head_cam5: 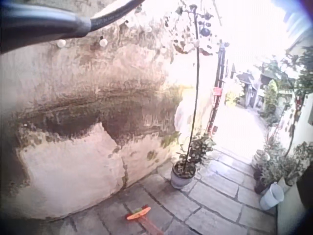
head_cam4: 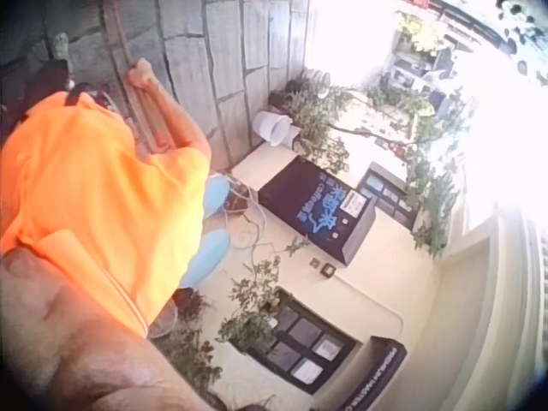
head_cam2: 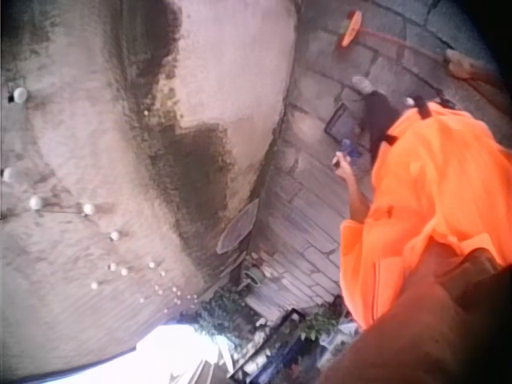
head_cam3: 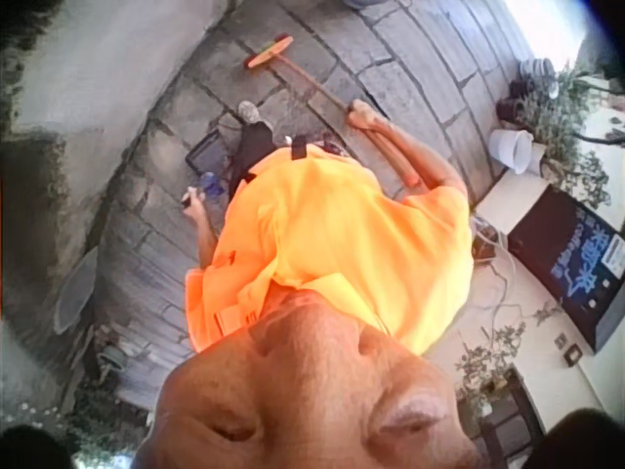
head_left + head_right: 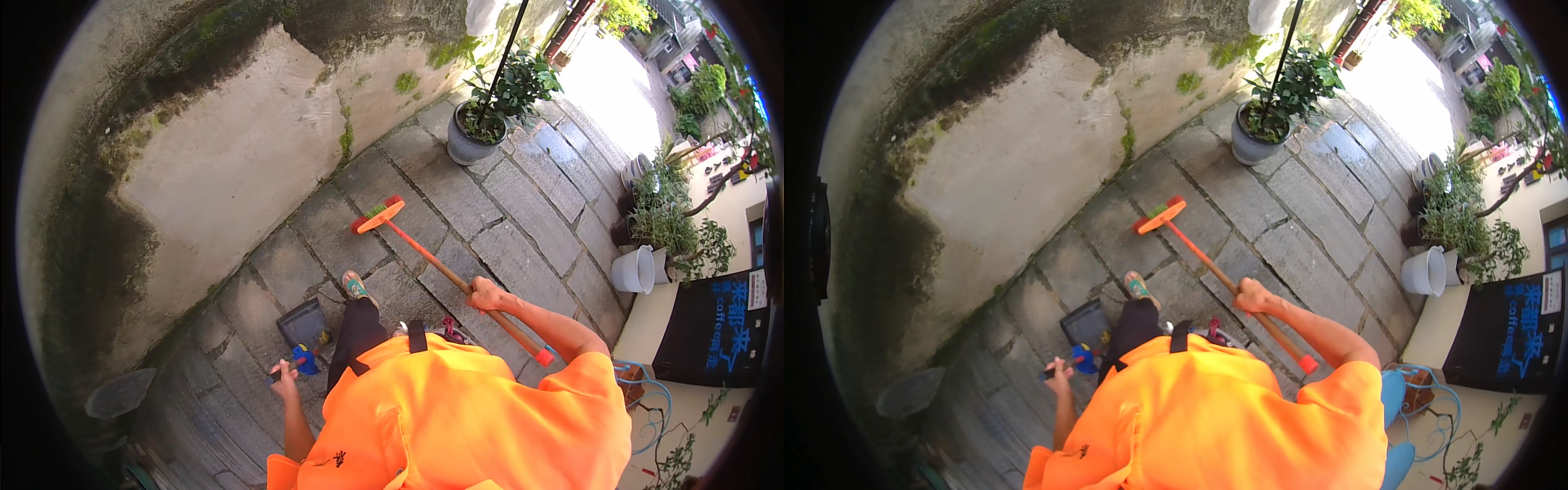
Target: The person sweeps debris on a stone-paved outdoor area using a broom and dustpan. They walk along the path, sweeping leaves and small debris into the dustpan, passing potted plants, a bicycle, and outdoor seating.
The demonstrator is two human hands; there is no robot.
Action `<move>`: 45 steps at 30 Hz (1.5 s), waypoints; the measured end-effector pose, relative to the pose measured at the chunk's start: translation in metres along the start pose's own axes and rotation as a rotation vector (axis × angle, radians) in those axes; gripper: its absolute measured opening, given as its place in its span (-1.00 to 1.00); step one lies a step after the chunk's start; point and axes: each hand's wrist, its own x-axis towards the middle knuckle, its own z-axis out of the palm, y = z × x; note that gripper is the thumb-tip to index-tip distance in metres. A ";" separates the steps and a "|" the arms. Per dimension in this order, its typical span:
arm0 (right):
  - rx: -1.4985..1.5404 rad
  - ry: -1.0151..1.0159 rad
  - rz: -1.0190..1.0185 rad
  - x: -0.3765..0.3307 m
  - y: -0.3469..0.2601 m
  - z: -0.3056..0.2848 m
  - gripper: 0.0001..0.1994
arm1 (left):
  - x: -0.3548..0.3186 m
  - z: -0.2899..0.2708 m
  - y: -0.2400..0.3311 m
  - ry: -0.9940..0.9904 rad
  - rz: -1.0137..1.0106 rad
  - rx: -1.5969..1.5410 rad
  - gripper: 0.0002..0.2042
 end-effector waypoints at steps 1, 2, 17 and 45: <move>0.011 0.025 0.002 0.011 -0.004 -0.010 -0.81 | 0.014 0.016 0.007 -0.020 -0.001 0.008 -0.76; 0.024 0.053 0.018 0.023 -0.007 -0.023 -0.82 | 0.028 0.041 0.018 -0.048 -0.012 0.030 -0.75; -0.183 0.185 0.207 0.158 -0.105 -0.248 -0.82 | 0.172 0.326 0.180 -0.633 0.111 0.222 -0.85; 0.066 -0.054 0.089 0.372 -0.096 -0.391 -0.78 | 0.224 0.630 0.242 -0.641 0.179 0.300 -0.84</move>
